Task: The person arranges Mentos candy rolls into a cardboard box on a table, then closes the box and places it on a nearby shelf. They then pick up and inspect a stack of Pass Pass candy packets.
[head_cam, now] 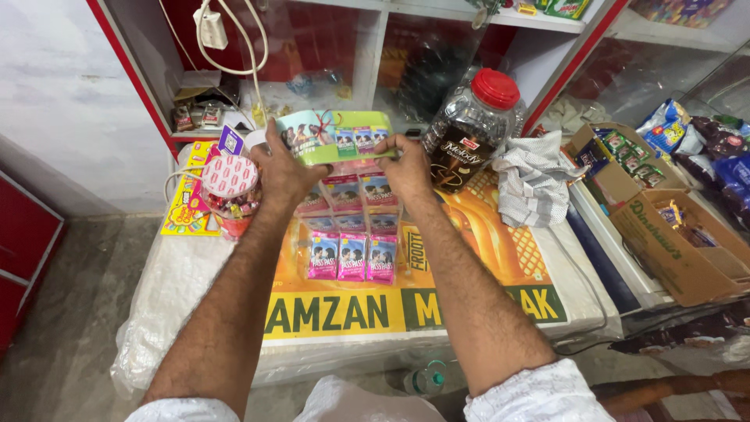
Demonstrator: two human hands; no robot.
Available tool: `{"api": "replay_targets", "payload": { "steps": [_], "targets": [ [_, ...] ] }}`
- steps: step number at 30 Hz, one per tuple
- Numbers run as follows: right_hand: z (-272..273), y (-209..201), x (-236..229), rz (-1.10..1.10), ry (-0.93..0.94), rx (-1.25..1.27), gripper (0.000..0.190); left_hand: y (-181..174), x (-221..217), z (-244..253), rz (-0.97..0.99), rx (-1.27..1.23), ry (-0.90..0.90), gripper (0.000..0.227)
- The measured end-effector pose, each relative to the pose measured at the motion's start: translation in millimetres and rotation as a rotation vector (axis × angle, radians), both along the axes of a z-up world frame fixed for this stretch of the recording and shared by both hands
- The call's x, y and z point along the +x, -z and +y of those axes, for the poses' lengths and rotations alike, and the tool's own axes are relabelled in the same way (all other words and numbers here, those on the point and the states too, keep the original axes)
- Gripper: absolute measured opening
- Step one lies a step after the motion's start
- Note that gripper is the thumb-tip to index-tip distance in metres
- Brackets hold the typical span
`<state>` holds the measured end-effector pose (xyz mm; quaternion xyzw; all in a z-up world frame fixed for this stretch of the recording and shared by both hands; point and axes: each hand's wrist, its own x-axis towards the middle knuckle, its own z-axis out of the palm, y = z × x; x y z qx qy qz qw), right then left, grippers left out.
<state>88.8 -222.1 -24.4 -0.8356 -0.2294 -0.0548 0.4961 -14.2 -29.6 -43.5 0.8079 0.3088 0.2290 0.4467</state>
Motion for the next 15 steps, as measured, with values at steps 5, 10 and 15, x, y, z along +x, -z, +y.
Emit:
{"api": "replay_targets", "payload": {
  "steps": [5, 10, 15],
  "targets": [
    [2.0, 2.8, 1.6, 0.074, 0.002, 0.010, 0.016, -8.1, -4.7, -5.0, 0.054, 0.152, 0.012, 0.132],
    [4.4, 8.5, 5.9, 0.117, 0.001, 0.023, 0.018, -6.2, 1.0, -3.3, 0.109, 0.217, -0.005, 0.125],
    [2.9, 18.8, 16.0, 0.161, 0.045, 0.048, 0.017, -0.4, 5.0, 5.8, 0.164, 0.011, 0.019, 0.117]
  ]
}}
